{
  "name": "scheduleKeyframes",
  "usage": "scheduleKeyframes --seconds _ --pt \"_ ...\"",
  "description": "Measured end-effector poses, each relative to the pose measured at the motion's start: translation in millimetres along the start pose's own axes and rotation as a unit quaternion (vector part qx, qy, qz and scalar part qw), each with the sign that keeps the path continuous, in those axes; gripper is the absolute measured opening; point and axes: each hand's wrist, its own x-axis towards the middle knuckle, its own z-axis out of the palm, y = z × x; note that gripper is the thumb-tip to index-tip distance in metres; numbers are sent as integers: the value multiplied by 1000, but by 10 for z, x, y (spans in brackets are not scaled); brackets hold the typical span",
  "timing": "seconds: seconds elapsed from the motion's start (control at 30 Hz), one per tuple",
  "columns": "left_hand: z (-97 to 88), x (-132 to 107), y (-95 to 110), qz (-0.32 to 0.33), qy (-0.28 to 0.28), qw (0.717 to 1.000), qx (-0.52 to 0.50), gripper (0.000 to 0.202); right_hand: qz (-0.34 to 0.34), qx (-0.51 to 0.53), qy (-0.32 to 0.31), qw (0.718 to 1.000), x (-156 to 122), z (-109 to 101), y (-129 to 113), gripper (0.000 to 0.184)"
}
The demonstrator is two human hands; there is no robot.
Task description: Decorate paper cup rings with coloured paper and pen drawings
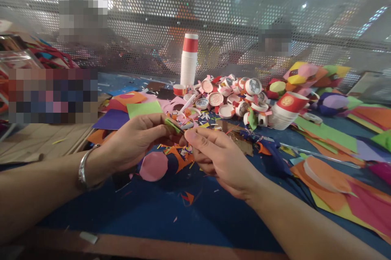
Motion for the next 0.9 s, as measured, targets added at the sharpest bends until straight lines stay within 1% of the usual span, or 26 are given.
scheduleKeyframes --seconds 0.13,0.37,0.67,0.8,0.9 --pt "8 -3 0 -3 18 1000 9 16 -3 -2 2 1000 2 6 -4 38" --pt "21 -15 -1 12 18 999 29 15 -7 -14 6 1000 11 2 17 33" --pt "16 -16 5 15 20 999 28 18 -7 -2 3 1000 11 26 8 38" --pt "4 -20 -4 19 37 998 51 18 -6 -9 5 1000 14 25 9 37" --pt "-5 -19 -8 24 38 997 67 19 -7 -16 7 1000 11 26 14 35"
